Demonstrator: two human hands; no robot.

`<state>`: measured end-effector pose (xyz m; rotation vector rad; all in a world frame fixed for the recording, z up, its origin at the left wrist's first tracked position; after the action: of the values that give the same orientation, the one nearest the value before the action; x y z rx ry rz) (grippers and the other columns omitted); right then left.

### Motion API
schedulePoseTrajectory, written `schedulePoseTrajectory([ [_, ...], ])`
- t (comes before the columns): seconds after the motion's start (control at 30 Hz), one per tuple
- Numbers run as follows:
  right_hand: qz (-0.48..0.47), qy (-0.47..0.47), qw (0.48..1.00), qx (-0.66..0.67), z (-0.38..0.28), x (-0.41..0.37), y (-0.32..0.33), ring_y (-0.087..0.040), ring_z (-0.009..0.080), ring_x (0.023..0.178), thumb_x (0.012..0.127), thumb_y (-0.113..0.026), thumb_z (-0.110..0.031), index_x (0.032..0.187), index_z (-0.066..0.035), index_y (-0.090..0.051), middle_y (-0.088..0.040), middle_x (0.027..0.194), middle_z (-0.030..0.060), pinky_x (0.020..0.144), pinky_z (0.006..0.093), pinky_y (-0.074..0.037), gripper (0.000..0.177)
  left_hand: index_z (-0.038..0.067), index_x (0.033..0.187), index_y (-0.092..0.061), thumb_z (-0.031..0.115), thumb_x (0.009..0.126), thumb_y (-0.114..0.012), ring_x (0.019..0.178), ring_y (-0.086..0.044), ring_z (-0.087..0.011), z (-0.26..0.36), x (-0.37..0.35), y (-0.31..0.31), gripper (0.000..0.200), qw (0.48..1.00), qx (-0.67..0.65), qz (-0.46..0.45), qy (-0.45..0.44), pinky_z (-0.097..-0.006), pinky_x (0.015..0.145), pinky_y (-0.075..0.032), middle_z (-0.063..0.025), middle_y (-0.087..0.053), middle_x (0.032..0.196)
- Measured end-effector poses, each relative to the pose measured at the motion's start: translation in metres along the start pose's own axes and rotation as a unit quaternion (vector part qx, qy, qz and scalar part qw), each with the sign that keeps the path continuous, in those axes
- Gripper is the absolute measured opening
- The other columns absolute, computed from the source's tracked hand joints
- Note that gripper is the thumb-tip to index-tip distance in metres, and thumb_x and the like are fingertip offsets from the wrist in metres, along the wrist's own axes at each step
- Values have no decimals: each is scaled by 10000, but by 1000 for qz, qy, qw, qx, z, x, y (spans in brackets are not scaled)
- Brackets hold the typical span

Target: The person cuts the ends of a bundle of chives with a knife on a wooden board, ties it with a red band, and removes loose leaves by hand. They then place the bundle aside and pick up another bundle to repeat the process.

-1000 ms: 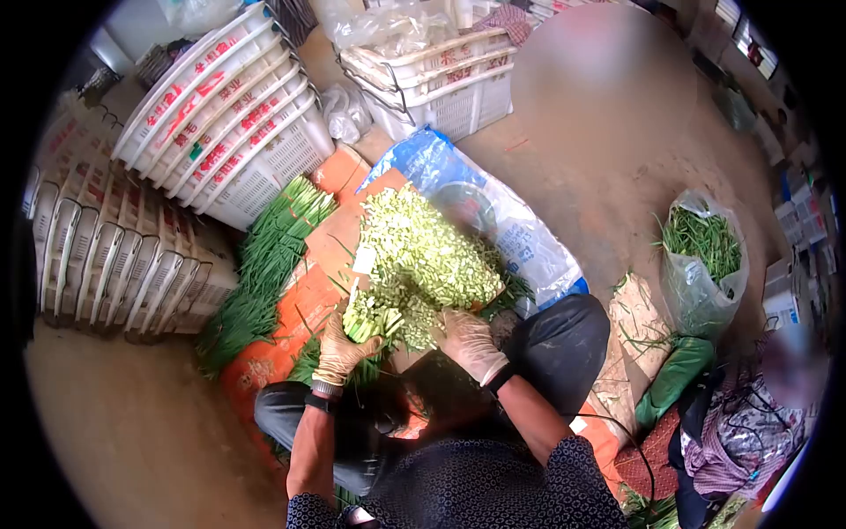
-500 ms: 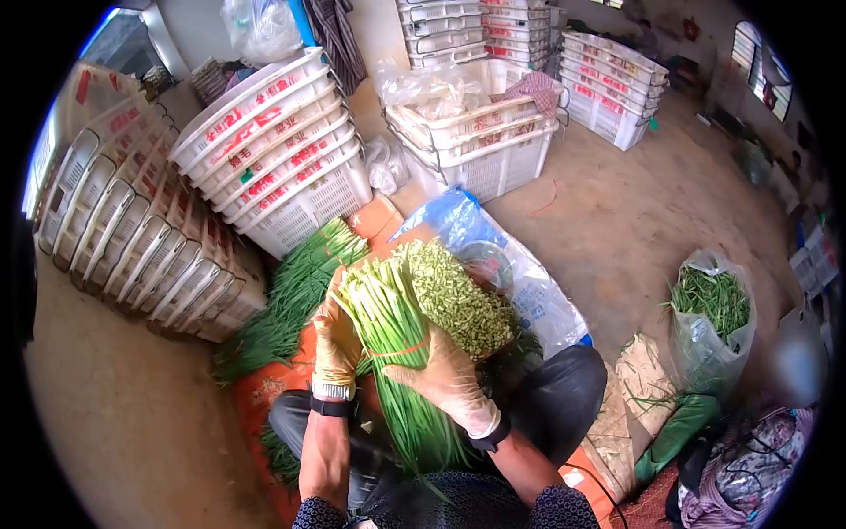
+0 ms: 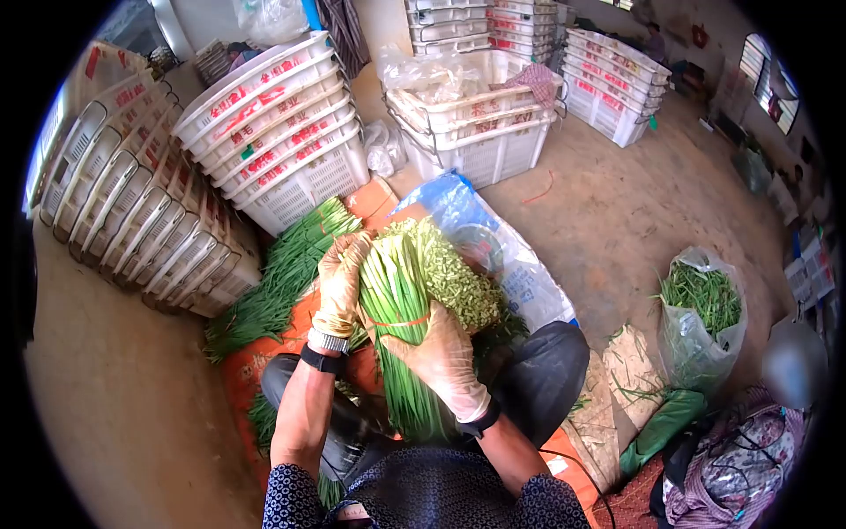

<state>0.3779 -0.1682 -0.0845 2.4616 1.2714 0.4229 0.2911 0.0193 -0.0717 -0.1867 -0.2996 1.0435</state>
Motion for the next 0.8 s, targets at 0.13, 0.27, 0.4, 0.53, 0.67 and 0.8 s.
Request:
schedulePoseTrajectory([
  [0.13,-22,10,999,28,15,0,-7,-724,252,1081,756,-925,-282,1297,-68,-668,-759,1191,122,961,389,-548,636,-19,1367,-641,570,1082,-533,1197,-666,-246,14,5,20,663,998,-56,-18,34,-388,1066,-519,-155,-720,1279],
  [0.27,-22,51,996,66,2,2,-2,-722,224,1065,791,-912,-254,1298,-68,-666,-759,1196,110,965,371,-544,594,-12,1647,-269,617,834,-838,1424,-514,-266,-30,-26,41,1175,988,-39,-149,17,-411,1192,-405,-164,-501,1575],
  [0.4,-95,68,992,46,-11,0,-18,-724,254,1068,831,-897,-297,1305,-59,-662,-753,1180,119,970,391,-549,580,8,1582,-380,316,862,-805,1244,-626,-256,-52,-90,15,892,985,-26,-127,117,-401,1056,-533,-146,-593,1424],
  [0.53,49,144,959,-240,-55,-7,24,-733,311,1025,862,-856,-440,1292,-65,-683,-740,1131,146,871,434,-582,595,13,1492,-489,180,879,-731,1101,-681,-223,-34,-96,14,680,985,-95,-48,137,-390,945,-590,-101,-670,1264],
  [0.67,106,213,963,-126,-91,9,37,-736,289,826,871,-856,-330,1091,-78,-707,-742,929,95,730,409,-581,366,13,1406,-577,161,885,-734,1028,-671,-157,-36,-91,15,565,992,-46,-63,95,-320,885,-568,-49,-698,1172],
  [0.8,96,215,970,-65,-77,28,34,-726,297,770,900,-815,-176,1010,-83,-677,-733,882,95,682,406,-570,200,11,1374,-583,143,888,-746,962,-680,-157,-42,-92,21,529,992,-42,-51,104,-321,844,-570,-46,-693,1125],
])
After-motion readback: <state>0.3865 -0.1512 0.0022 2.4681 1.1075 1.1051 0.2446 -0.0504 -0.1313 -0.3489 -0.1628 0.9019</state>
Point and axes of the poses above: each hand's wrist, its own x-axis towards the middle knuckle, its own y-axis out of the back of the hand, z = x × y, the point moved 10 cm from there along x, towards the middle knuckle
